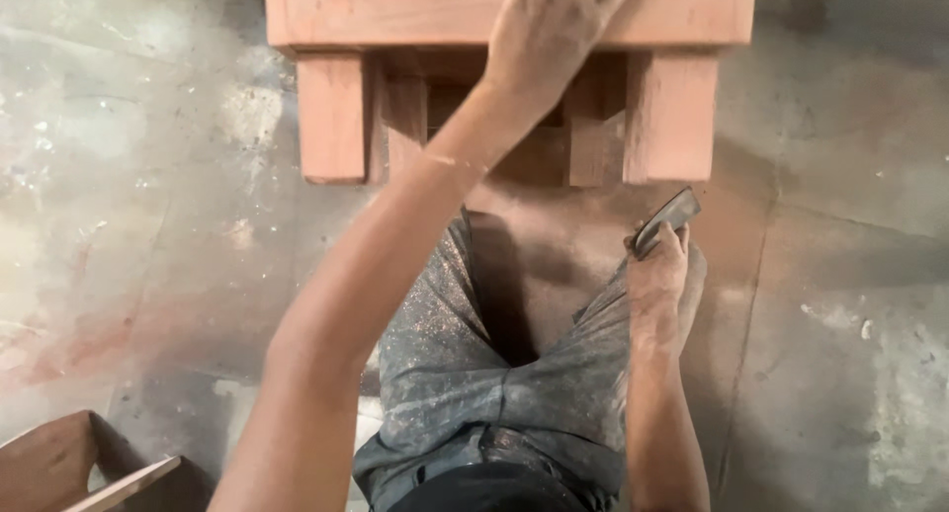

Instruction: The person is sanding a wooden stool with sandpaper, rubbing the surfaces of the legs and the top frame while holding the object on their lap.

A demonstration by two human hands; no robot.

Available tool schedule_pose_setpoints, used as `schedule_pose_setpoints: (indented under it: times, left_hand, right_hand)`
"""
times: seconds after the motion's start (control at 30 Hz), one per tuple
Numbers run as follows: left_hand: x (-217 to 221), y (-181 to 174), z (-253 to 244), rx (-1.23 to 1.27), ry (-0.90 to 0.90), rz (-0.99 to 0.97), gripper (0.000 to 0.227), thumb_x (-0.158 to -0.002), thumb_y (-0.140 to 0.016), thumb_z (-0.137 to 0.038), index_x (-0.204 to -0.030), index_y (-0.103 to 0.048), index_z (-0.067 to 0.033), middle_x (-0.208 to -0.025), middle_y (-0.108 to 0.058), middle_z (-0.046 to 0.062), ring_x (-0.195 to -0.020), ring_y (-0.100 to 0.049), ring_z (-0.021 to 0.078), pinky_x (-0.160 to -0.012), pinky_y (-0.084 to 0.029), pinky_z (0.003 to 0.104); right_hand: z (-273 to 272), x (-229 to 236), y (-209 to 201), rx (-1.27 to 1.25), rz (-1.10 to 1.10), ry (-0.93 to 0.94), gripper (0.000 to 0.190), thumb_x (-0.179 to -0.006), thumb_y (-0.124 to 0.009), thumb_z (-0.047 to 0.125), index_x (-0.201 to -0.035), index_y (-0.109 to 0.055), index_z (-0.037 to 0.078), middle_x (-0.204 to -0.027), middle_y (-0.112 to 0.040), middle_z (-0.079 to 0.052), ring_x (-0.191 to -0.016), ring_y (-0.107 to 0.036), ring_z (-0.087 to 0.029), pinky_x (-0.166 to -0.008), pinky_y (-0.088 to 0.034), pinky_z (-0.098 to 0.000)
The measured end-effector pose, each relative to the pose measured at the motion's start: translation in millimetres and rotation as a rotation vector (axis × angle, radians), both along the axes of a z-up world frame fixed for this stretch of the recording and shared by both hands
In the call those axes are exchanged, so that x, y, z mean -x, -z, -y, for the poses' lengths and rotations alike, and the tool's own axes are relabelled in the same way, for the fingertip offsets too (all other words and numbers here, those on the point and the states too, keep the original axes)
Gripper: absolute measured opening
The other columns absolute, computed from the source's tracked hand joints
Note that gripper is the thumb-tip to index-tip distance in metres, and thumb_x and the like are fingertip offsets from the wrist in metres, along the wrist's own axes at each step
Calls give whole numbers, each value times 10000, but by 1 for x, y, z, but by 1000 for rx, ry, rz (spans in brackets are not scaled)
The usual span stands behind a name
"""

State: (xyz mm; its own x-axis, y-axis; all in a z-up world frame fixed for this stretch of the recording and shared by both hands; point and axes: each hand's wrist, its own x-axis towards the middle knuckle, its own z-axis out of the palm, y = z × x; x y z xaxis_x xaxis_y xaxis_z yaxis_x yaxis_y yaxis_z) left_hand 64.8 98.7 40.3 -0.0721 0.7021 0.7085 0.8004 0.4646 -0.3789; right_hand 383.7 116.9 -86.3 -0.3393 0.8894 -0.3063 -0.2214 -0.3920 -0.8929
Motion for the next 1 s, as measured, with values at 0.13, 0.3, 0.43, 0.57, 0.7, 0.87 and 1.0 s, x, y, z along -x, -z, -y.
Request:
schedule_pose_setpoints:
  times: [0.13,0.3,0.43,0.57,0.7,0.87,1.0]
  left_hand:
    - [-13,-10,14,25,117,301,701,-1020,-730,-39,-1595,-353,-178,-1553,-335,167,-1509,-274,368,-1268,-279,567]
    - [-9,-35,40,260,140,336,733,-985,-614,-54,-1652,-312,-93,-1668,-284,161,-1539,-212,357,-1264,-148,580]
    - [14,-46,103,325,43,186,782,-995,-555,-36,-1706,-239,-113,-1753,-153,72,-1608,-93,249,-1313,-28,462]
    - [37,-51,178,309,66,418,686,-1103,-538,-194,-1707,-228,-97,-1766,-128,86,-1620,-72,238,-1337,-12,413]
    - [48,-56,236,239,96,717,685,-1122,-545,-260,-1686,-231,-33,-1765,-159,113,-1631,-86,240,-1342,-28,428]
    - [42,-43,254,10,-42,794,883,-1043,-684,-295,-1684,-162,15,-1747,-126,212,-1636,-51,333,-1369,-53,493]
    - [44,-33,258,-331,-13,932,1202,-874,-901,-360,-1662,-60,-19,-1709,-52,295,-1621,-51,399,-1371,-89,535]
  right_hand:
    - [26,13,-20,-311,258,-166,323,-1014,-467,131,-1329,-440,67,-1237,-526,-41,-1113,-595,-194,-879,-554,-376]
    - [33,25,-100,29,-57,295,492,-980,-509,139,-1468,-466,101,-1280,-602,-103,-1185,-588,-193,-1065,-493,-362]
    - [40,19,-145,-598,-149,164,657,-1108,-556,137,-1673,-221,159,-1513,-466,-165,-1304,-518,-219,-1174,-453,-379]
    - [-2,43,-173,-775,-189,210,566,-1081,-466,22,-1622,-303,60,-1566,-477,-187,-1349,-567,-280,-1146,-515,-446]
    - [-25,85,-185,-1051,-68,131,411,-1109,-418,-53,-1514,-469,-7,-1448,-629,-205,-1201,-641,-280,-1069,-559,-441]
    - [-44,147,-216,-1362,332,45,319,-1069,-428,-59,-1286,-659,-36,-1393,-718,-156,-936,-585,-234,-825,-508,-414]
    - [-30,200,-239,-1844,664,-119,473,-1027,-417,-131,-1383,-710,-25,-1465,-655,-121,-1303,-584,-251,-1124,-478,-413]
